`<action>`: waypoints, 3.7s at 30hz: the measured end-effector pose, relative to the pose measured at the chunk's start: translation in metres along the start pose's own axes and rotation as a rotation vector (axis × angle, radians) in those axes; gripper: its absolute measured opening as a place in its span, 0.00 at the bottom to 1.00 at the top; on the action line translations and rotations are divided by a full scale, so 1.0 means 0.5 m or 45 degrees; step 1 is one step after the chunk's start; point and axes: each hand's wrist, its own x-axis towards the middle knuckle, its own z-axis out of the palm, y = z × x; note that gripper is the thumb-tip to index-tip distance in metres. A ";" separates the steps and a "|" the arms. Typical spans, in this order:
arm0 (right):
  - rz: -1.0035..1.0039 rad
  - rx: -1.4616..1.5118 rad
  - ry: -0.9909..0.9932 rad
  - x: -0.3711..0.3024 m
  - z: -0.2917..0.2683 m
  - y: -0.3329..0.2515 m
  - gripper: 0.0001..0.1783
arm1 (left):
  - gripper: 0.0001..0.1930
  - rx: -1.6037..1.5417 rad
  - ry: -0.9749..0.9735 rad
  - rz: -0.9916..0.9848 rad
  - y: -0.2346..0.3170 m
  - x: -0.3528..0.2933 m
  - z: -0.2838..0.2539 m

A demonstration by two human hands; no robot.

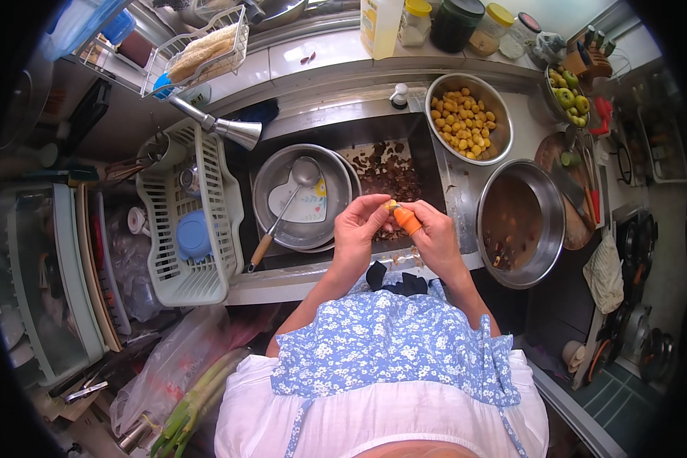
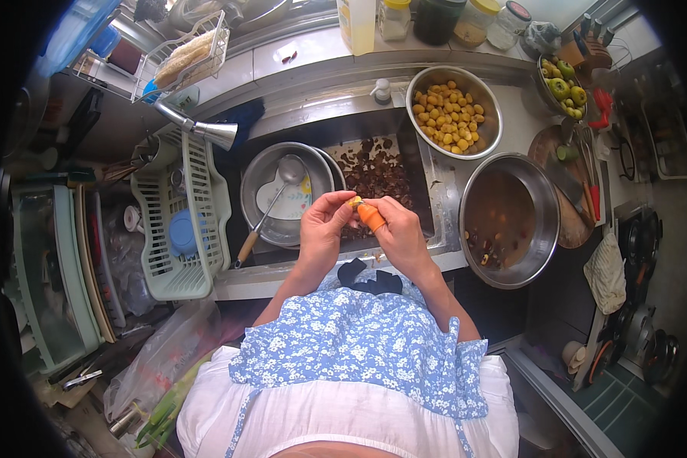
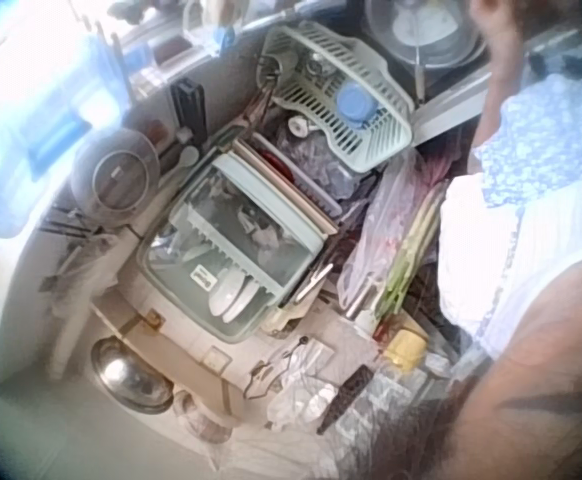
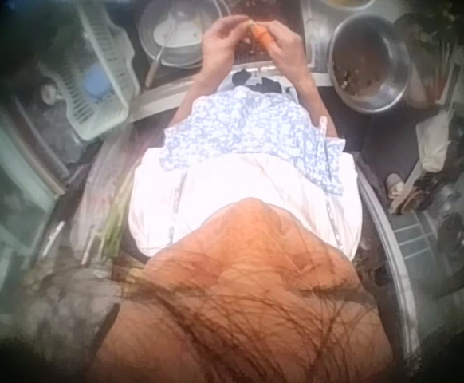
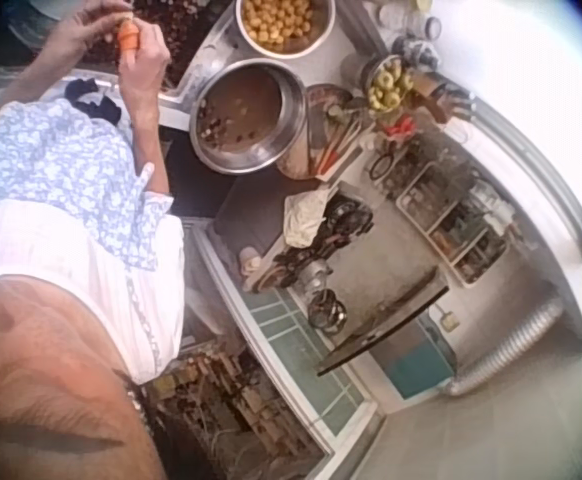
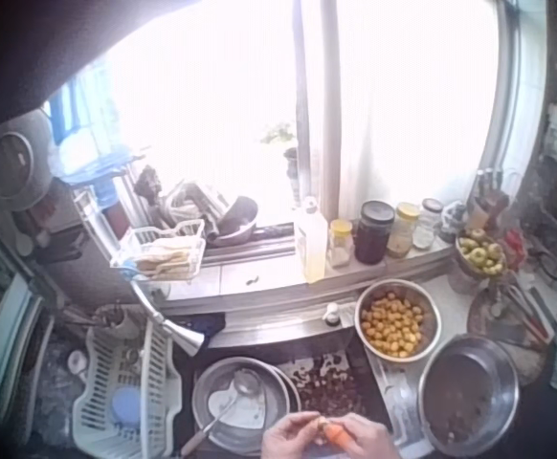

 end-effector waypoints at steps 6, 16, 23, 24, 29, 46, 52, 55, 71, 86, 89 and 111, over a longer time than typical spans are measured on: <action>-0.127 -0.121 -0.001 -0.007 0.007 -0.003 0.12 | 0.10 0.241 0.049 0.123 0.015 -0.010 0.019; -0.134 -0.181 0.143 -0.010 0.033 0.004 0.12 | 0.11 0.144 0.119 0.102 -0.001 -0.013 0.025; -0.186 -0.386 0.236 -0.007 0.044 0.008 0.10 | 0.12 -0.031 0.137 0.050 -0.017 -0.002 0.018; -0.221 -0.464 0.238 -0.006 0.043 0.009 0.11 | 0.12 0.032 0.122 0.042 -0.017 -0.001 0.016; -0.411 -0.749 0.225 -0.007 0.027 0.002 0.12 | 0.10 0.252 -0.040 -0.050 0.000 0.007 0.001; -0.484 -0.830 0.279 0.005 0.016 0.002 0.16 | 0.11 0.111 -0.154 -0.098 0.014 0.008 0.002; -0.213 -0.641 0.369 0.019 -0.023 0.028 0.11 | 0.15 -0.228 -0.155 -0.121 0.021 0.018 0.001; -0.038 -0.535 0.312 0.017 -0.030 0.034 0.09 | 0.15 -0.286 -0.161 -0.114 0.009 0.018 -0.005; -0.217 -0.263 -0.106 0.010 -0.021 -0.014 0.11 | 0.11 0.358 -0.091 0.094 0.024 0.000 -0.004; -0.041 -0.025 -0.102 0.005 -0.020 -0.016 0.10 | 0.09 0.399 -0.104 0.154 0.034 -0.010 0.009; -0.157 -0.209 0.054 0.006 -0.014 -0.003 0.10 | 0.10 0.240 -0.123 0.118 0.036 -0.004 0.011; -0.056 -0.101 -0.208 0.017 -0.039 -0.023 0.10 | 0.09 0.449 -0.150 0.143 0.038 -0.005 0.006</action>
